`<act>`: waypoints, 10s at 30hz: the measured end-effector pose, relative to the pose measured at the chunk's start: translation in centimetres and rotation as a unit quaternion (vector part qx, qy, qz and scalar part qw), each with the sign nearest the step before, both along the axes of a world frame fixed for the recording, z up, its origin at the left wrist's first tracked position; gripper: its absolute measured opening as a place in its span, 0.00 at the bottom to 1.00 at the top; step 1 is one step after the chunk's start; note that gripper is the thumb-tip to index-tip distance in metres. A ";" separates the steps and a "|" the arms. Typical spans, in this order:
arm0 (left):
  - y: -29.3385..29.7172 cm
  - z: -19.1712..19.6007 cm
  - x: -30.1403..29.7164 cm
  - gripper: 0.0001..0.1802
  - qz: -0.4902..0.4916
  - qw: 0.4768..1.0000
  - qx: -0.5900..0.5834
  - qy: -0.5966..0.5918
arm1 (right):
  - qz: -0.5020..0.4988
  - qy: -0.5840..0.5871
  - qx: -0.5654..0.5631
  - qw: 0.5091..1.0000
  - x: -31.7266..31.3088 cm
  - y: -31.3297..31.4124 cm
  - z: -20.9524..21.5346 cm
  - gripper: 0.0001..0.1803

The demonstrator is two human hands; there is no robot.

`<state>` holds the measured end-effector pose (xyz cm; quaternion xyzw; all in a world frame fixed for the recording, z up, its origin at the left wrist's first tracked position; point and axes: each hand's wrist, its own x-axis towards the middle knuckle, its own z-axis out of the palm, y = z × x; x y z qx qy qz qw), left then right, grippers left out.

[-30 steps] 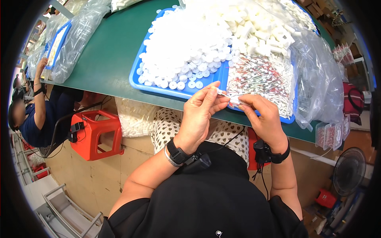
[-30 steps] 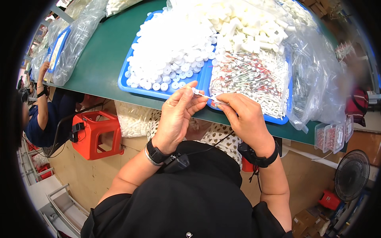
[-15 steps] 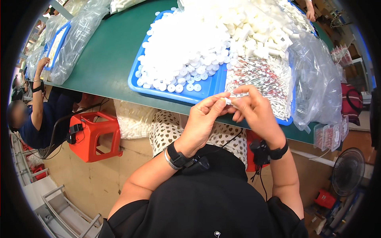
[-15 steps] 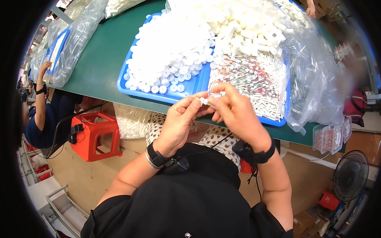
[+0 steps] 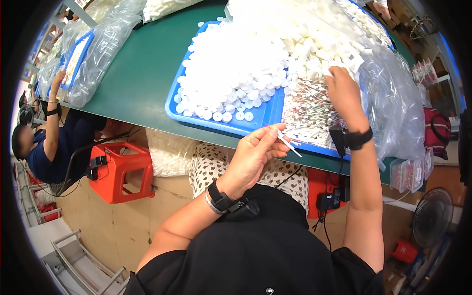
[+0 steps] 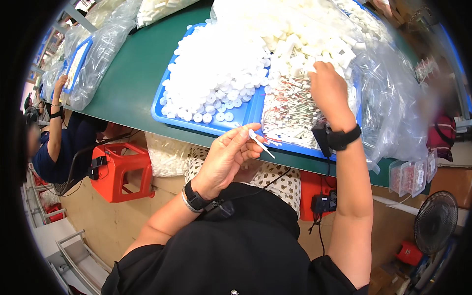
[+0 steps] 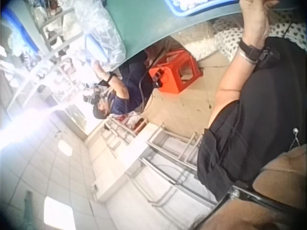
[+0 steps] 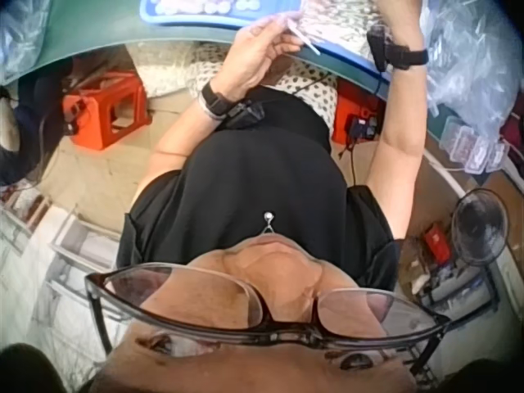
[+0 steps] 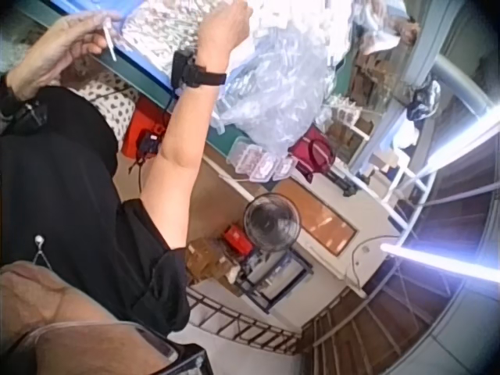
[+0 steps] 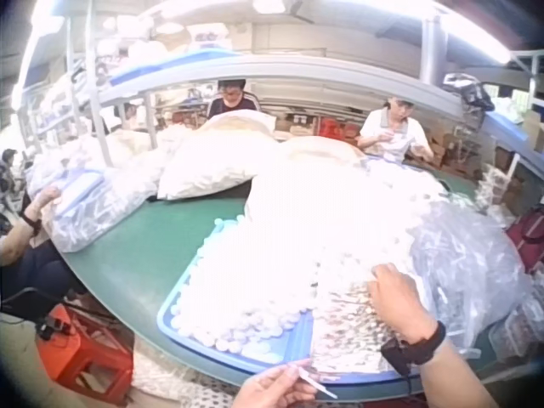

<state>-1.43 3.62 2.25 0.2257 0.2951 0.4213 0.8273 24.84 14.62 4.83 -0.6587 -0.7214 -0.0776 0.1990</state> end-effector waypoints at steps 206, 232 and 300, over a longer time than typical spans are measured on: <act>3.4 0.0 -3.0 0.19 -0.113 0.987 -0.019 -0.109 | 0.159 0.274 -0.092 0.944 -7.3 -12.7 3.3 0.05; 1.1 -0.6 -1.9 0.21 -0.100 0.994 -0.023 -0.038 | 0.208 0.159 -0.014 0.965 -8.6 -13.3 3.3 0.05; -0.4 -0.3 0.1 0.26 0.018 0.999 0.051 0.005 | 0.085 0.630 -0.420 0.648 -7.7 -11.8 2.0 0.13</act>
